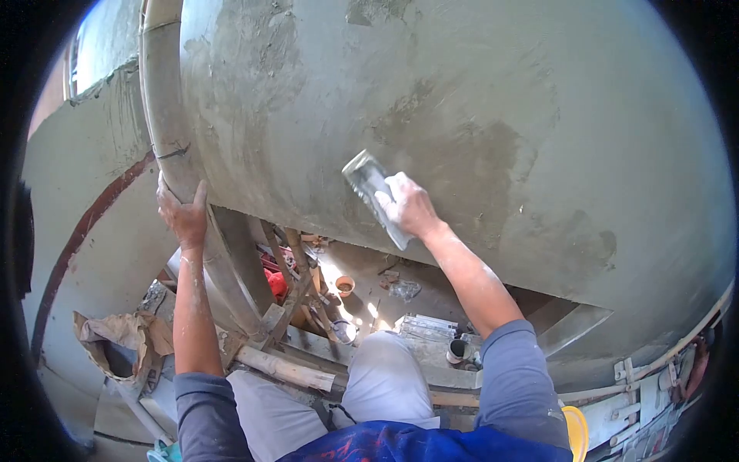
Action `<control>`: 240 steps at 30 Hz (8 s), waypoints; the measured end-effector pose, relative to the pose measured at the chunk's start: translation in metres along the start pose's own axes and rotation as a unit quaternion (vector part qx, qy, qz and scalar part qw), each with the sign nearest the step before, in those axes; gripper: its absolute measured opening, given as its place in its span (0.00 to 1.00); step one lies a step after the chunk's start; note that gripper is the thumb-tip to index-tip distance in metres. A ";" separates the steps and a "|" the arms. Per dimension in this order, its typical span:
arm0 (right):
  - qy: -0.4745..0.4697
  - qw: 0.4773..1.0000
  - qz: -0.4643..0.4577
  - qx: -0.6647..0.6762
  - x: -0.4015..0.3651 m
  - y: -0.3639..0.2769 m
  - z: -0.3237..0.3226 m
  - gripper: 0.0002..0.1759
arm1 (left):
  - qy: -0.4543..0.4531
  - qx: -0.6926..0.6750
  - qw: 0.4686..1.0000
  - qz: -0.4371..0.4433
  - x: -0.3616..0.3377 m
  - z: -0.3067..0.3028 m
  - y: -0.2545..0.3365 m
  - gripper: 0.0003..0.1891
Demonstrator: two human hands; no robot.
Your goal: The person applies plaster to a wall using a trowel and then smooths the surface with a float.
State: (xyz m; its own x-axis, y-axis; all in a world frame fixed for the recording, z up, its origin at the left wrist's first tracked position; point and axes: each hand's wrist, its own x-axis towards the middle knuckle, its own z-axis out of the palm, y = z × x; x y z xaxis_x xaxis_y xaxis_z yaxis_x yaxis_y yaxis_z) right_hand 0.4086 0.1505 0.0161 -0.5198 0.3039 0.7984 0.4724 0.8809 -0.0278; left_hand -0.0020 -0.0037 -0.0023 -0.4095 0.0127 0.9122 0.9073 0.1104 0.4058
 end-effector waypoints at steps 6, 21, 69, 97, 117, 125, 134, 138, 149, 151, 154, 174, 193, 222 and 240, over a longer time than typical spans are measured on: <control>0.220 0.954 -0.008 -0.205 0.087 0.013 -0.069 0.14 | 0.007 -0.019 1.000 -0.001 0.002 0.000 0.002 0.47; 0.213 0.893 0.126 -0.375 0.131 0.091 -0.184 0.22 | 0.011 0.009 1.000 0.011 0.000 0.002 -0.002 0.48; 0.404 0.837 0.134 -0.344 0.015 0.116 -0.217 0.14 | -0.010 -0.079 0.996 -0.051 0.003 -0.001 0.012 0.43; 0.168 0.952 0.045 -0.250 -0.133 0.058 -0.014 0.09 | -0.043 -0.100 0.993 -0.046 0.004 -0.004 -0.001 0.41; 0.143 0.969 -0.060 -0.193 0.010 -0.028 0.136 0.09 | -0.044 -0.119 0.991 -0.031 0.005 -0.001 -0.002 0.42; 0.135 0.907 0.217 -0.336 -0.213 0.078 -0.094 0.14 | -0.051 -0.129 0.988 -0.062 0.005 -0.002 0.001 0.43; 0.151 0.975 -0.021 -0.160 -0.076 0.015 0.118 0.16 | -0.036 -0.116 0.992 -0.041 0.003 0.000 0.004 0.44; 0.094 0.981 -0.053 -0.162 -0.004 -0.045 0.210 0.07 | -0.039 -0.108 0.993 -0.033 0.004 -0.001 0.005 0.45; 0.025 0.949 0.067 -0.308 -0.216 0.067 -0.050 0.15 | -0.050 -0.115 0.991 -0.039 0.004 -0.002 0.003 0.45; 0.025 0.935 0.095 -0.342 -0.260 0.095 -0.092 0.17 | -0.049 -0.114 0.991 -0.052 0.004 -0.002 0.008 0.45; 0.052 0.954 0.066 -0.288 -0.238 0.093 -0.069 0.20 | -0.044 -0.125 0.990 -0.056 0.003 -0.001 0.010 0.44; 0.139 0.920 0.150 -0.334 -0.173 0.062 -0.057 0.13 | -0.025 -0.073 0.996 -0.038 0.004 0.004 0.000 0.44; 0.224 0.964 0.138 -0.035 -0.061 0.008 0.031 0.13 | -0.024 -0.131 0.990 -0.045 0.002 0.001 -0.002 0.43; 0.149 0.963 0.211 -0.080 -0.028 -0.067 0.199 0.13 | -0.039 -0.114 0.992 -0.032 0.002 -0.001 0.002 0.46; 0.233 0.899 0.354 -0.110 -0.202 0.040 0.006 0.12 | -0.025 -0.119 0.991 -0.046 0.000 0.001 0.002 0.43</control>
State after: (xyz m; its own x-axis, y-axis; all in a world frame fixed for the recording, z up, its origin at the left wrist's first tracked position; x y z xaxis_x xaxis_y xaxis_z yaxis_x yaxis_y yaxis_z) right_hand 0.5282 0.1266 -0.1505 0.2960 0.5302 0.7946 0.7236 0.4185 -0.5488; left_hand -0.0006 -0.0028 -0.0013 -0.4910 0.0636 0.8689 0.8599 -0.1246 0.4950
